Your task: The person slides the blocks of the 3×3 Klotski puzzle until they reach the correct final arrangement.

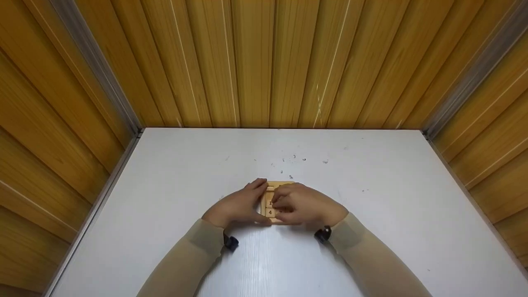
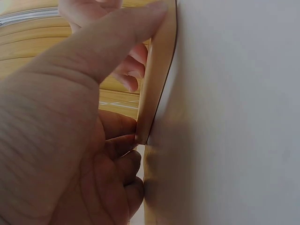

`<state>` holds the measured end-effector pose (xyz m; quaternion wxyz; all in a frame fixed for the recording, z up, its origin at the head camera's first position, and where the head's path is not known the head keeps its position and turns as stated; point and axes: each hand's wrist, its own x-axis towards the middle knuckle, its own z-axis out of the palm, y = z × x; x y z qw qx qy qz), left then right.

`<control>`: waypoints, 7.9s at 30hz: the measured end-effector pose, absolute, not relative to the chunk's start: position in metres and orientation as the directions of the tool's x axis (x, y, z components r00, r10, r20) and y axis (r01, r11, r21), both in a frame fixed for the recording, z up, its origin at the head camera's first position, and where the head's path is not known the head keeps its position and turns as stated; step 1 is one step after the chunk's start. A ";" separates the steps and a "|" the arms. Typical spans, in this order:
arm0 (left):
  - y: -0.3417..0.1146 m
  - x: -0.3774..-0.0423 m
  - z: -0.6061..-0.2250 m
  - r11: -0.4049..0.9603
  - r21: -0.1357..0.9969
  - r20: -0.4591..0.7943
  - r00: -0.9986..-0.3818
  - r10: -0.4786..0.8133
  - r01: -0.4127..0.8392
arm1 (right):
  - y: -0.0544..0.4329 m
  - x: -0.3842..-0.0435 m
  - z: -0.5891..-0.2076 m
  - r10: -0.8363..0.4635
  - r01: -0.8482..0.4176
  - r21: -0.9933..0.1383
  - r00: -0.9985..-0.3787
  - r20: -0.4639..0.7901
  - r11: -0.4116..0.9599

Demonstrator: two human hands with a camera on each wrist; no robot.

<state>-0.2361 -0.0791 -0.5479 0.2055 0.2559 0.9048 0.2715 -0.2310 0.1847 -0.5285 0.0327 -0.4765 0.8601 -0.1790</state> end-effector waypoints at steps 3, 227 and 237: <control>-0.079 -0.236 -0.548 0.722 0.597 -0.234 -0.785 0.574 0.349 | 0.185 -0.232 -0.528 -0.833 -0.810 -0.336 -0.541 0.113 0.481; -0.078 -0.236 -0.547 0.732 0.595 -0.250 -0.789 0.561 0.332 | 0.204 -0.196 -0.532 -0.702 -0.614 -0.375 -0.693 -0.167 0.695; -0.078 -0.237 -0.548 0.732 0.591 -0.246 -0.788 0.564 0.339 | 0.204 -0.197 -0.532 -0.705 -0.623 -0.358 -0.688 -0.172 0.695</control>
